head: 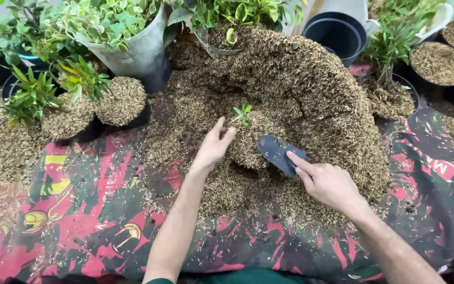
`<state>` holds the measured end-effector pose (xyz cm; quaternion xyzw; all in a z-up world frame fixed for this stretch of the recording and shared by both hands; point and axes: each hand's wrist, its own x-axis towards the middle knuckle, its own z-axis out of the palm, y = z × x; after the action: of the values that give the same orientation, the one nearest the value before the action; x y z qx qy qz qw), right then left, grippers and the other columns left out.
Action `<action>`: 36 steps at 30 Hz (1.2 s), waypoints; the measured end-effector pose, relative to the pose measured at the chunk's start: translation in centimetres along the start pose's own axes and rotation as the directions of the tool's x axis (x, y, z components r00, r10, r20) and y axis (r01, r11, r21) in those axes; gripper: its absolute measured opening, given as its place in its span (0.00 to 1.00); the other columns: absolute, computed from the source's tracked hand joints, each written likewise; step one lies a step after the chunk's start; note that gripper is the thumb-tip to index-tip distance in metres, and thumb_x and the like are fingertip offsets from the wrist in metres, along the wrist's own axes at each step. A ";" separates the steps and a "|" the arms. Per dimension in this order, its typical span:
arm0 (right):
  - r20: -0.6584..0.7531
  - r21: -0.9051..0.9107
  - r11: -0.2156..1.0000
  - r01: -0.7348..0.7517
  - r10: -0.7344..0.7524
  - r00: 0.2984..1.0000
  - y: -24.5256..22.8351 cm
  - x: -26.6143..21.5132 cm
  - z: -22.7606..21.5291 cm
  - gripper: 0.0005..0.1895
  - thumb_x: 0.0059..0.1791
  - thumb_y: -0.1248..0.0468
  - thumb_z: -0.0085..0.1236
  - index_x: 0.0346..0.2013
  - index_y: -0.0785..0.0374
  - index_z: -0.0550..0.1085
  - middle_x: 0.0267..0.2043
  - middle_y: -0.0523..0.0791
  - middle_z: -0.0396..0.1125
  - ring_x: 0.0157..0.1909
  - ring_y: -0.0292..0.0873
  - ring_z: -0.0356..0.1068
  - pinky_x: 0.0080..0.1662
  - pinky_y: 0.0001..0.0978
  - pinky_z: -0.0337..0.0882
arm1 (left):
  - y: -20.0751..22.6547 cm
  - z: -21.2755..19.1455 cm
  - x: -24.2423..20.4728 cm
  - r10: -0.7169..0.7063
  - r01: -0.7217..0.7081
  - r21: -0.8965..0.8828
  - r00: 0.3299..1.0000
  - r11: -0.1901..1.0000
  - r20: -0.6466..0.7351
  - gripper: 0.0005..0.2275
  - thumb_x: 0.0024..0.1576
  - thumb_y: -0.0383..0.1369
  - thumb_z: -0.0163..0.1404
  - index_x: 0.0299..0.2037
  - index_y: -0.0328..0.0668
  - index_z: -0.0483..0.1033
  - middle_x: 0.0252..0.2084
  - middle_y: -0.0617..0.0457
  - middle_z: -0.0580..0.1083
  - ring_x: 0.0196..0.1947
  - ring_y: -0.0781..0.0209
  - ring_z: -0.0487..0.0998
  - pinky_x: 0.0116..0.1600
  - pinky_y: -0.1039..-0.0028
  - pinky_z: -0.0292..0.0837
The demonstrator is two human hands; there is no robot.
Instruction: Transplanting a small seedling into a pot filled with rice husk mulch and firming the substrate with a hand trowel.
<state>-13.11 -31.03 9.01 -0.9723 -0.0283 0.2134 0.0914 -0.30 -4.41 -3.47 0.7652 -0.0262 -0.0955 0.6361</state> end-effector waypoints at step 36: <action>0.057 -0.098 0.992 0.079 -0.073 0.996 -6.3 1.8 0.2 0.28 0.57 0.49 0.24 0.74 0.32 0.54 0.43 0.51 0.74 0.46 0.61 0.77 0.51 0.56 0.76 | -1.2 0.0 -5.3 -0.268 0.237 -0.501 0.963 0.832 0.012 0.28 0.58 0.36 0.57 0.64 0.27 0.61 0.55 0.38 0.65 0.44 0.52 0.75 0.33 0.62 0.83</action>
<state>-11.65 -24.67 9.32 -0.9679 -0.0783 0.2337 0.0498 -5.56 -3.28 -4.07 0.5742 0.1192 -0.1596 0.7941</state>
